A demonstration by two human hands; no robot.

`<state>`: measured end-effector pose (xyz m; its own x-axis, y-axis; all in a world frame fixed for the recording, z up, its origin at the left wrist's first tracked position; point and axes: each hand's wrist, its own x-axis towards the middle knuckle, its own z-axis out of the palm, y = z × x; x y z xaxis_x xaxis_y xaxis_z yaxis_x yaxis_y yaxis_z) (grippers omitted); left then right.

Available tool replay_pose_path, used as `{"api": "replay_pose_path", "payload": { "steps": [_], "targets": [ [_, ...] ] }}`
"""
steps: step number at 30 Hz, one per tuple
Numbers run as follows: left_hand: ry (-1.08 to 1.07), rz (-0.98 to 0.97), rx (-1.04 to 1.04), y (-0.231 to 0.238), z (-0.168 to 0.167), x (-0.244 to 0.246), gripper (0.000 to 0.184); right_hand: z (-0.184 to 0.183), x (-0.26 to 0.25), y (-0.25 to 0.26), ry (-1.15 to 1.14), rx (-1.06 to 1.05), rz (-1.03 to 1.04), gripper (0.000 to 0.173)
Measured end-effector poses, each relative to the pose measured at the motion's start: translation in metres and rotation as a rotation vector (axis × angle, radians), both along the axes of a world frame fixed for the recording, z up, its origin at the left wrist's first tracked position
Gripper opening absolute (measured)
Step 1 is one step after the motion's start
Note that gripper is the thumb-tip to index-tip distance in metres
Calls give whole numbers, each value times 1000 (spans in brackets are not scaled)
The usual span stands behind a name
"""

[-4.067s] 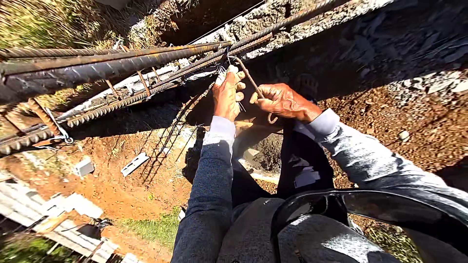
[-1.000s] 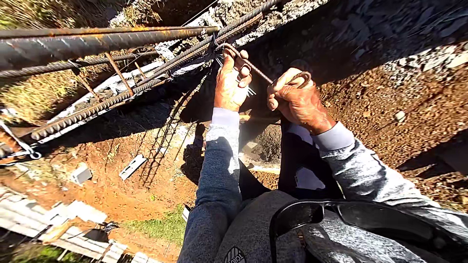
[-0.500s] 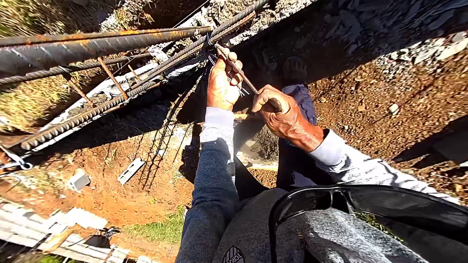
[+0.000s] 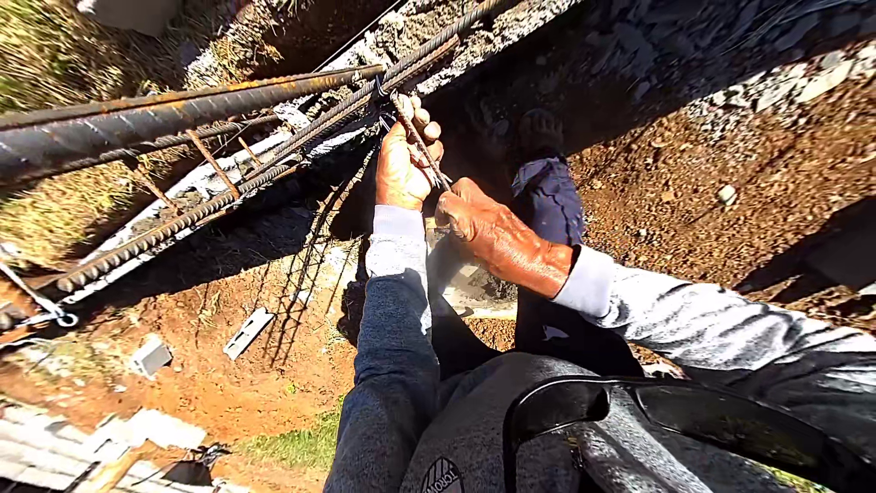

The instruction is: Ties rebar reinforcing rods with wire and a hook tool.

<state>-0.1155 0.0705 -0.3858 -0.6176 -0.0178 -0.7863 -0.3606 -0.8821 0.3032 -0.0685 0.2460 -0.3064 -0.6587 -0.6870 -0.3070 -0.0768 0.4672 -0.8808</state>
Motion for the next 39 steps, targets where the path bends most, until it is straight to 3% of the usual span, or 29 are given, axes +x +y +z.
{"api": "replay_pose_path", "payload": {
  "steps": [5,9,12,20,22,25,28,30,35,39],
  "targets": [
    [157,-11,139,-5,-3,8,46,17,2,-21,44,214,153,36],
    [210,-58,149,-11,-5,10,66,18,13,-44,95,295,171,36],
    [221,-121,91,-18,-9,13,53,14,24,-59,158,390,188,26],
    [89,-348,-125,-42,2,5,47,5,44,-85,210,523,150,32],
    [87,-438,-232,-45,8,3,46,3,43,-88,174,500,164,50],
    [89,-547,-319,-51,12,1,43,6,37,-78,-85,340,132,75],
    [91,-601,-301,-57,8,-1,43,-16,41,-70,-281,70,-277,63],
    [105,-613,-270,-61,5,-2,42,-36,38,-74,-401,36,-406,67],
    [136,-628,-211,-67,1,-4,40,-59,11,-75,-758,-175,-211,58],
    [130,-595,-151,-67,-2,-2,41,-70,9,-82,-588,3,-161,52]
  ]
}}
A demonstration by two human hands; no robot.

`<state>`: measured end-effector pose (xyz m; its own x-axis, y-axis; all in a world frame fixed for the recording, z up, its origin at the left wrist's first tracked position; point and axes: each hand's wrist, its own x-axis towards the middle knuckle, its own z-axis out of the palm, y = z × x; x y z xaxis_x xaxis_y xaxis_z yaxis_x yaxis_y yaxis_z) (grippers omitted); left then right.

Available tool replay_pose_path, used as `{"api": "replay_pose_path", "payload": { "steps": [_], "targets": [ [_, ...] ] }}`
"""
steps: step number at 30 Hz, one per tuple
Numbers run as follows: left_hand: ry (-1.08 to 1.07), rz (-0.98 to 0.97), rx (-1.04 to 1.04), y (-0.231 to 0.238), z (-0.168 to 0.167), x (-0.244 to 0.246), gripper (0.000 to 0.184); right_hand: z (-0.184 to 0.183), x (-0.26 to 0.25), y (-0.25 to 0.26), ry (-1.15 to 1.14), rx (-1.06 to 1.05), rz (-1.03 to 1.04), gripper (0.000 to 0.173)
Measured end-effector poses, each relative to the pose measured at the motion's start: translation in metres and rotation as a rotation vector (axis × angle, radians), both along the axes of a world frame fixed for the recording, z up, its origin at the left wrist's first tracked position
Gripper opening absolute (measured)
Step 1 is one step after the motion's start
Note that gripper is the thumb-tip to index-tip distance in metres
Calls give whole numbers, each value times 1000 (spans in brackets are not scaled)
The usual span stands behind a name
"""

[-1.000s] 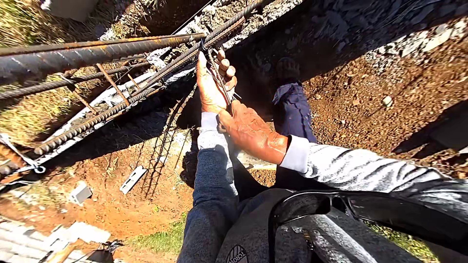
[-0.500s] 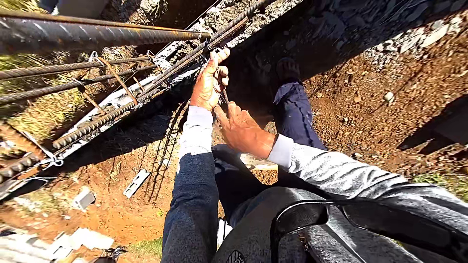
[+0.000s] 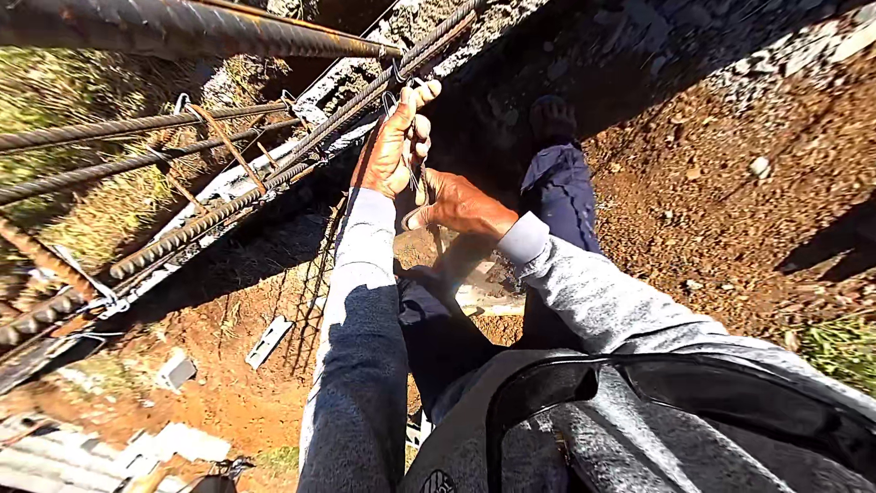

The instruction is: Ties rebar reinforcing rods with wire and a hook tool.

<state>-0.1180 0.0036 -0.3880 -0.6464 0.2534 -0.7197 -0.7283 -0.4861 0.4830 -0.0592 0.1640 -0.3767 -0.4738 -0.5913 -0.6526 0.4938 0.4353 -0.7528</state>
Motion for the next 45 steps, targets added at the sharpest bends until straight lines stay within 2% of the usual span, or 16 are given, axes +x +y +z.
{"api": "replay_pose_path", "payload": {
  "steps": [4,7,12,14,16,18,21,22,24,30,35,41,45],
  "targets": [
    [1,28,97,-2,-10,1,41,4,6,-13,167,272,84,59],
    [-48,49,185,-6,-12,2,39,18,10,-27,177,452,114,57],
    [-86,68,244,-7,-12,1,39,30,11,-43,203,580,117,49],
    [-94,76,260,-8,-13,0,39,27,8,-40,192,540,124,54],
    [-102,99,302,-8,-11,0,38,14,7,-29,172,394,102,56],
    [-102,121,370,-6,-9,2,38,-4,8,-15,44,162,20,49],
    [-72,163,447,-2,-14,5,38,-26,11,-3,-288,-194,-74,35],
    [-65,170,449,-1,-15,5,39,-27,10,-2,-356,-247,-80,30],
    [-59,163,429,-2,-17,4,38,-26,8,-5,-396,-220,-74,23],
    [-72,50,221,-5,-12,1,38,-34,17,-13,-77,-7,-25,23],
    [51,-223,-269,0,6,-2,56,-31,13,-17,6,93,29,25],
    [38,-218,-426,5,13,1,39,-39,20,-33,44,127,-41,27],
    [-34,-391,-599,4,20,-11,42,-46,24,-44,68,139,-100,26]
  ]
}}
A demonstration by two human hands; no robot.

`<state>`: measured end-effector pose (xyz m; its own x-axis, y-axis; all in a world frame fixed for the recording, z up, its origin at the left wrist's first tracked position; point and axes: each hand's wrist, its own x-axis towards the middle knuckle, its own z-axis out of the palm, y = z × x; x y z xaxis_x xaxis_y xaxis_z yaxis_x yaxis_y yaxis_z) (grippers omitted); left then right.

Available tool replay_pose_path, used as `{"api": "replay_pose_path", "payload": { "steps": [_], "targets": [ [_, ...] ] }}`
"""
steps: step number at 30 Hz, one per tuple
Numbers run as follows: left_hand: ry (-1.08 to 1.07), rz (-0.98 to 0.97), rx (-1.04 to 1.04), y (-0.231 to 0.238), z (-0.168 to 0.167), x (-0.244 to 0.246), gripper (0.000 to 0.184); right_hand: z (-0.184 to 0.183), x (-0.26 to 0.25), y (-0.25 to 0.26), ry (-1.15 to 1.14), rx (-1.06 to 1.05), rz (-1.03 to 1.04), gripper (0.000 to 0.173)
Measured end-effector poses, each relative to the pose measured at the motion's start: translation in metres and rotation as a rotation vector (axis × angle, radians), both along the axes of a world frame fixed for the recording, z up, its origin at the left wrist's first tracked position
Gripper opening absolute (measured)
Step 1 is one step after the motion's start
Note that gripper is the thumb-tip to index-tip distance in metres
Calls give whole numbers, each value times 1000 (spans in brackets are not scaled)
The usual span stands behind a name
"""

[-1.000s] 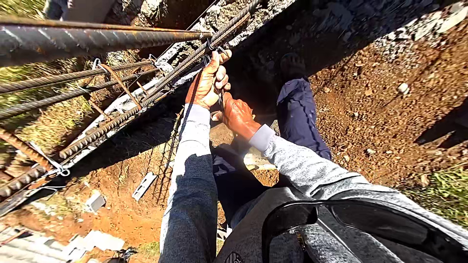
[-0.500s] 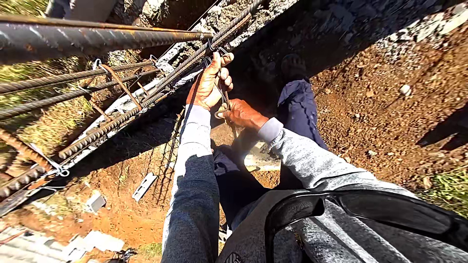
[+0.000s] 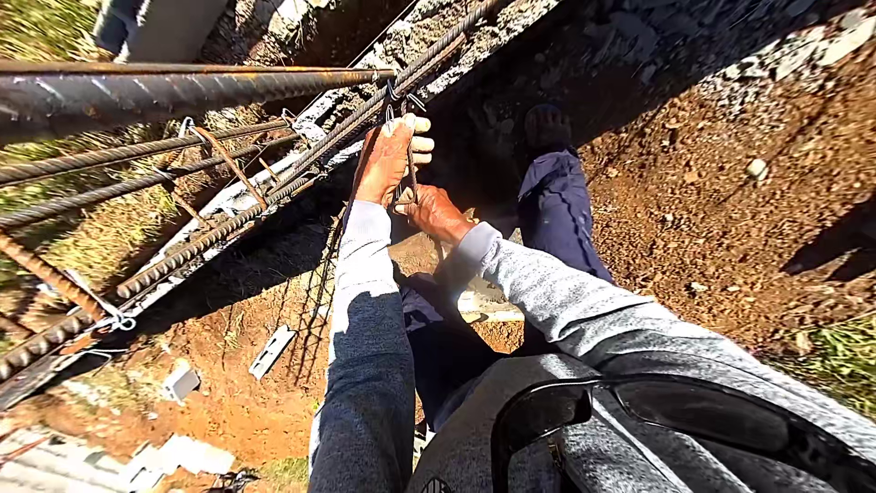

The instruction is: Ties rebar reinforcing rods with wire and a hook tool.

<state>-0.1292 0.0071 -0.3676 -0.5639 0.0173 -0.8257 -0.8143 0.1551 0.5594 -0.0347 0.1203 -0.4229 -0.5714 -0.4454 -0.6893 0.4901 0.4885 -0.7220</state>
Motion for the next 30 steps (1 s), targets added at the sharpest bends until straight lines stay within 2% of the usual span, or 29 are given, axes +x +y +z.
{"api": "replay_pose_path", "payload": {
  "steps": [3,7,9,11,16,19,21,23,27,30],
  "targets": [
    [-63,-146,-194,6,11,-10,49,4,1,0,-3,33,16,26],
    [-40,-455,-586,15,32,-5,56,8,-2,3,-2,102,22,25],
    [55,-508,-767,19,38,2,53,7,-2,0,8,142,15,24],
    [172,-460,-862,22,41,5,50,6,-2,-4,15,189,3,24],
    [112,-211,-819,30,40,-9,66,4,-2,-9,13,322,-3,29],
    [144,-99,-654,25,29,-14,53,8,-3,-7,1,376,7,30],
    [180,76,-450,24,23,-12,42,10,-5,-3,-10,405,30,29],
    [129,176,-343,25,25,-11,38,11,-6,1,-12,426,41,28],
    [68,88,-497,28,24,-12,44,12,-6,3,-21,422,43,30],
    [53,27,-609,30,23,-10,51,7,1,9,4,216,18,30]
  ]
}}
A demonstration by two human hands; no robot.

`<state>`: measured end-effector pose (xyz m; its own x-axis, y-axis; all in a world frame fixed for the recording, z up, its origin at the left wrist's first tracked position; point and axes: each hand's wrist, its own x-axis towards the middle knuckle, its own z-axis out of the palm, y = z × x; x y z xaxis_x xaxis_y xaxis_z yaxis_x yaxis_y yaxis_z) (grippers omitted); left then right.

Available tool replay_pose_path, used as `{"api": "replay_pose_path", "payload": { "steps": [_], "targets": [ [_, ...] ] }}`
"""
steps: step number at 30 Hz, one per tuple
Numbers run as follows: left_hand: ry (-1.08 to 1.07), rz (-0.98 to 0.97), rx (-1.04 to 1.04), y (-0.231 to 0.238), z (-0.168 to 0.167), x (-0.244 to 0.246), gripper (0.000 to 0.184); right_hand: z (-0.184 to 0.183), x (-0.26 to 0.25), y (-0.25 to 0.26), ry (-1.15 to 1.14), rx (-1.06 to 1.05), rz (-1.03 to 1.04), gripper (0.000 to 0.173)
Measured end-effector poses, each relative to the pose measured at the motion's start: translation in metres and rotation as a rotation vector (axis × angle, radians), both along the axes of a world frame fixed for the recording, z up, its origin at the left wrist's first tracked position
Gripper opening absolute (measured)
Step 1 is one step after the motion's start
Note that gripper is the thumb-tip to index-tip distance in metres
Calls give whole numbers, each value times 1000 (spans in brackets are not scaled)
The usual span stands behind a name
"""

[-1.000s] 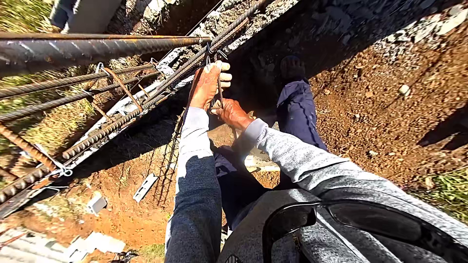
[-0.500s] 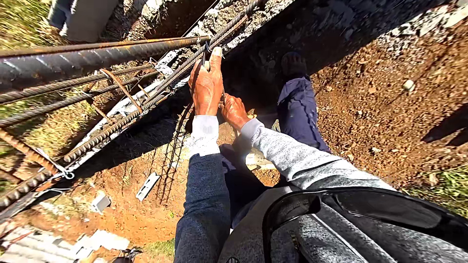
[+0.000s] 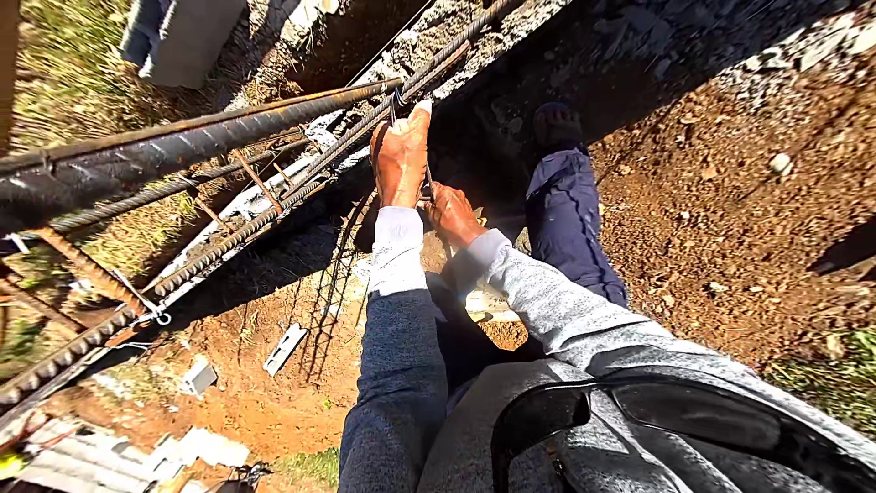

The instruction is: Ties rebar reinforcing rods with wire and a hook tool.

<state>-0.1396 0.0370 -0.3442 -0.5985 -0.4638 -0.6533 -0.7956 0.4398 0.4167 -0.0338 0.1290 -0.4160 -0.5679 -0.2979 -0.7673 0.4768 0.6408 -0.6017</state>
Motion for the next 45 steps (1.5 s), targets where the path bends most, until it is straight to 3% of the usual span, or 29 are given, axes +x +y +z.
{"api": "replay_pose_path", "payload": {
  "steps": [4,7,8,11,13,16,19,23,32,36,41,45],
  "targets": [
    [22,3,40,-4,-3,0,47,-5,2,9,-225,-296,-201,39],
    [27,1,50,-7,-1,0,45,-7,0,9,-601,-463,-498,76],
    [16,-8,55,-8,1,-2,45,-7,0,8,-736,-512,-626,80],
    [19,-15,88,-7,1,-3,46,-15,6,7,-1051,-663,-971,60],
    [42,-1,108,-8,0,-3,46,-19,6,8,-1194,-779,-1078,45],
    [59,20,143,-9,-2,-2,44,-18,11,10,-1354,-957,-1185,38],
    [57,26,168,-13,-3,-2,43,-11,19,3,-1350,-1152,-1353,27],
    [62,42,185,-12,0,-2,40,3,25,-13,-1233,-1146,-1602,16],
    [101,-18,192,-21,-4,1,41,52,35,-34,-1050,-1087,-1640,26],
    [55,-85,100,-20,-3,-1,46,35,34,-38,-1074,-1155,-1793,20],
    [51,-91,103,-21,-5,-2,47,22,45,-40,-1022,-1286,-1840,12],
    [56,-61,152,-21,-7,-1,45,14,42,-42,-947,-1315,-1799,20]
  ]
}}
